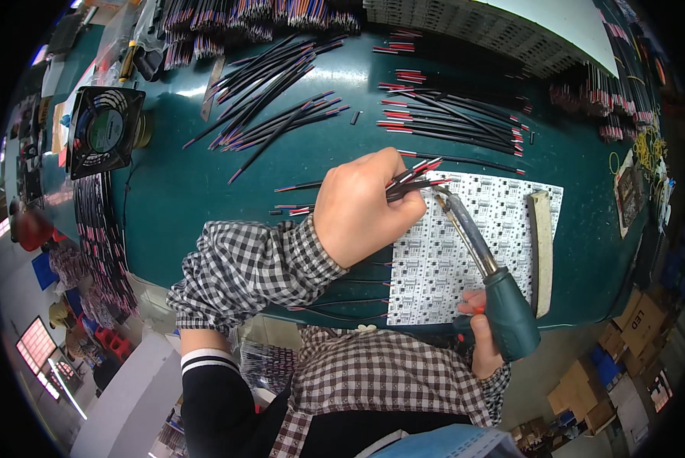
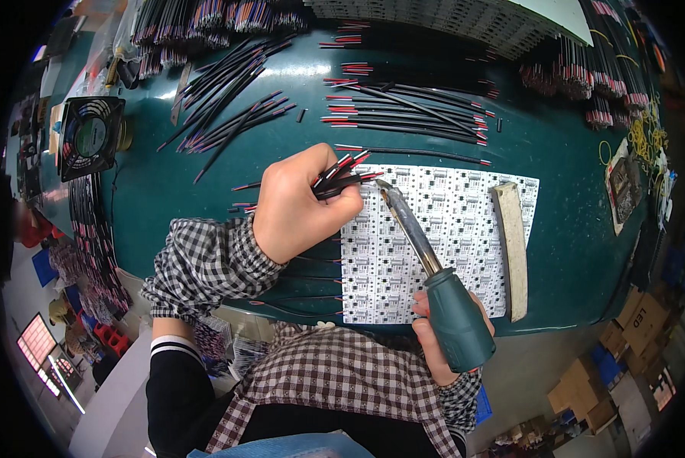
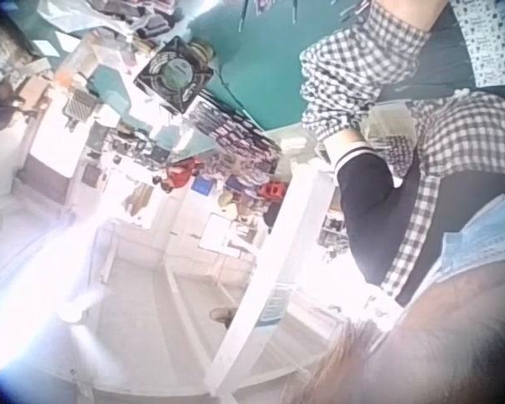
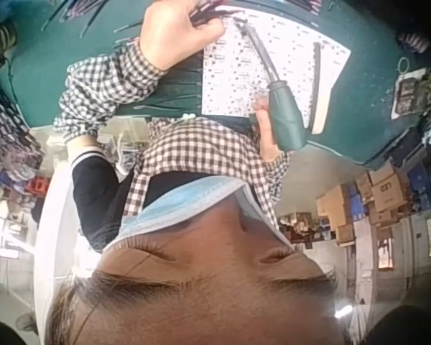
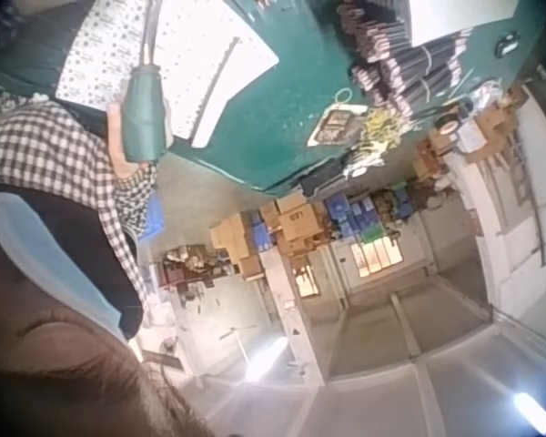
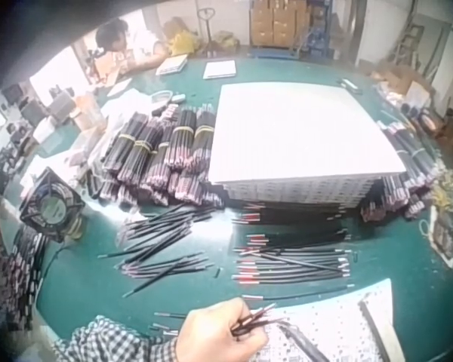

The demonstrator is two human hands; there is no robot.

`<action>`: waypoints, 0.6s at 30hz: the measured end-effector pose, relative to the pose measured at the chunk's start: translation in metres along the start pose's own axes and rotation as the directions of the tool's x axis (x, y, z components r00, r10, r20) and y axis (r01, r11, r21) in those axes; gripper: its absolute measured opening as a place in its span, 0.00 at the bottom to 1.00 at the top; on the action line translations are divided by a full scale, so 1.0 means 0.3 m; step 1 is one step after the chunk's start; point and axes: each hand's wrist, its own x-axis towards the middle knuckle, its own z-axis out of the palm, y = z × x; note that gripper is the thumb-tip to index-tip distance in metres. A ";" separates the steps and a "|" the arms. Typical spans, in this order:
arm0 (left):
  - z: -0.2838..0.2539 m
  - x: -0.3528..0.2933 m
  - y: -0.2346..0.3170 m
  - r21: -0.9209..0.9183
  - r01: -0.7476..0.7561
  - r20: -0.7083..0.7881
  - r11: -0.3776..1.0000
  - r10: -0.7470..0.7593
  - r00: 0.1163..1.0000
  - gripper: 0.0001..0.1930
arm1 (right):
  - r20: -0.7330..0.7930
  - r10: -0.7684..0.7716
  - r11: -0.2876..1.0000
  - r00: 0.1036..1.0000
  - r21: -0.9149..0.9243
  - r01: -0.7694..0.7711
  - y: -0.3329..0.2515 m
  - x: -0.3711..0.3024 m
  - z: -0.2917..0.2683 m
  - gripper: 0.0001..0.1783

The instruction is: The person solders black wires onto a large circuit board using a soldering iron.

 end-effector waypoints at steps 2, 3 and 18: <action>0.001 -0.001 0.000 0.005 -0.002 -0.001 1.000 0.002 1.000 0.11 | 0.002 -0.001 1.000 1.000 -0.001 0.001 0.002 0.000 -0.001 0.21; 0.004 -0.001 0.000 0.007 -0.010 -0.006 1.000 0.010 1.000 0.11 | 0.001 -0.008 1.000 1.000 -0.002 0.008 0.006 0.000 -0.001 0.21; 0.003 0.002 0.008 0.030 -0.010 0.005 1.000 0.010 1.000 0.09 | 0.050 -0.070 0.972 0.996 -0.221 0.080 0.021 -0.014 -0.017 0.21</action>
